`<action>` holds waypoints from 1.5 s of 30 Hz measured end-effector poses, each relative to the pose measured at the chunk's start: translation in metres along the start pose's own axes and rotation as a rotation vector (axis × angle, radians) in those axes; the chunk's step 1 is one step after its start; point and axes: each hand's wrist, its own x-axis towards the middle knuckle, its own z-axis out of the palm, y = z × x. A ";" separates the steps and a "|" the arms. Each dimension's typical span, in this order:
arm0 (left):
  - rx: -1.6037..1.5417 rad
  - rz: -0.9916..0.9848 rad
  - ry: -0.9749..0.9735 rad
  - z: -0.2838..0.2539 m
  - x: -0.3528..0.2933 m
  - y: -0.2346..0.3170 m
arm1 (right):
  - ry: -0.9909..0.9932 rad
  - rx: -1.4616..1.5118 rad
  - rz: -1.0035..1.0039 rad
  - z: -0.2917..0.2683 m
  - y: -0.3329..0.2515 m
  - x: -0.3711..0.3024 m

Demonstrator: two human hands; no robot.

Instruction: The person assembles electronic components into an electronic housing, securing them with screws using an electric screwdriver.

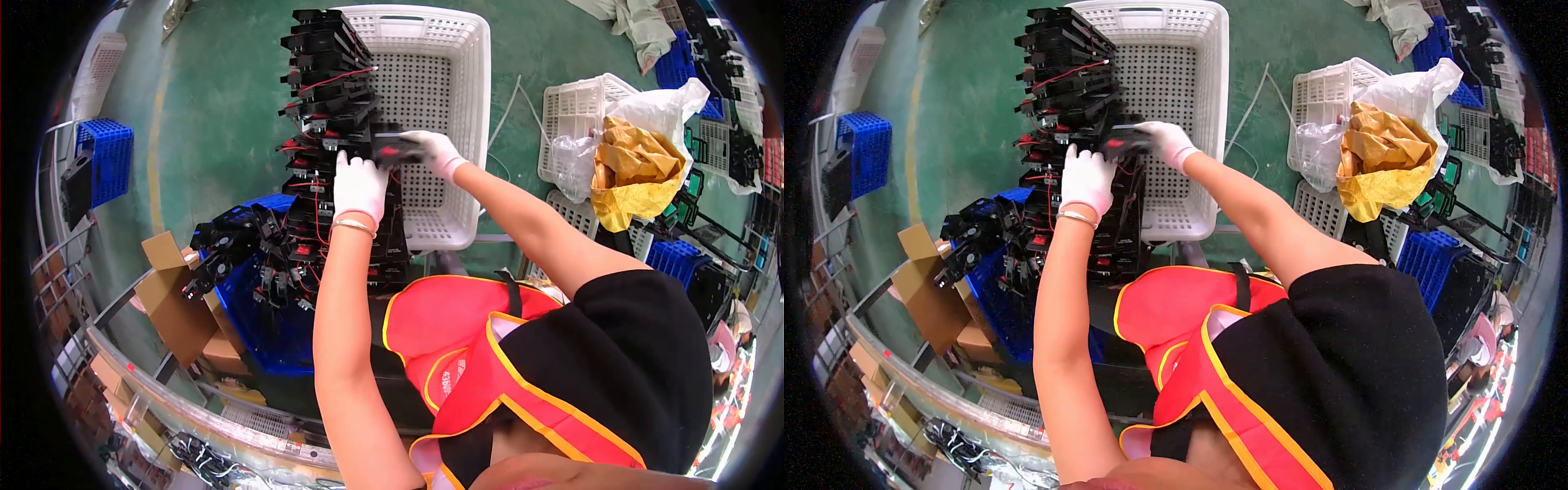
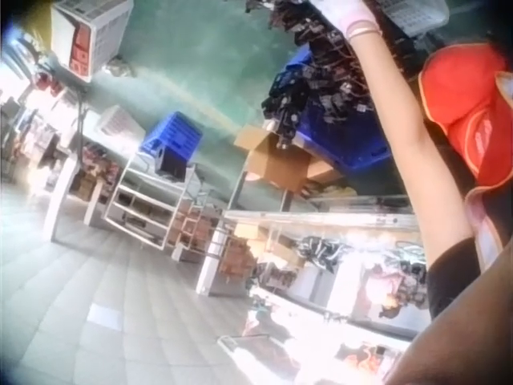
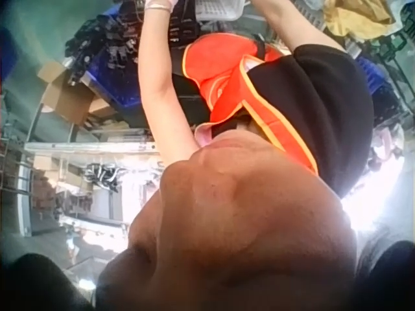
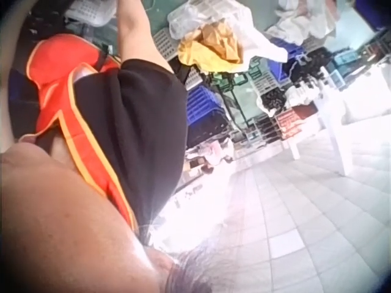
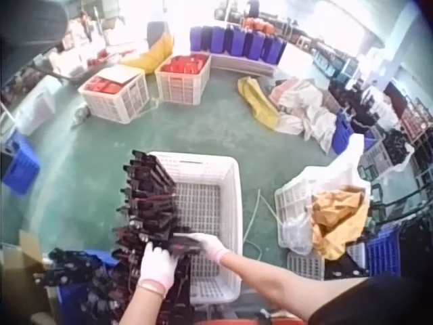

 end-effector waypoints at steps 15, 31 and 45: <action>-0.728 -0.927 0.844 0.001 -0.257 0.091 | -0.386 -0.154 0.126 0.019 0.010 0.046; -0.402 -1.145 0.596 0.000 -0.405 0.270 | 0.015 -0.134 -0.252 -0.034 -0.114 -0.077; -0.145 -1.901 0.466 -0.026 -0.471 0.443 | -0.173 -0.664 -0.849 0.023 -0.175 -0.003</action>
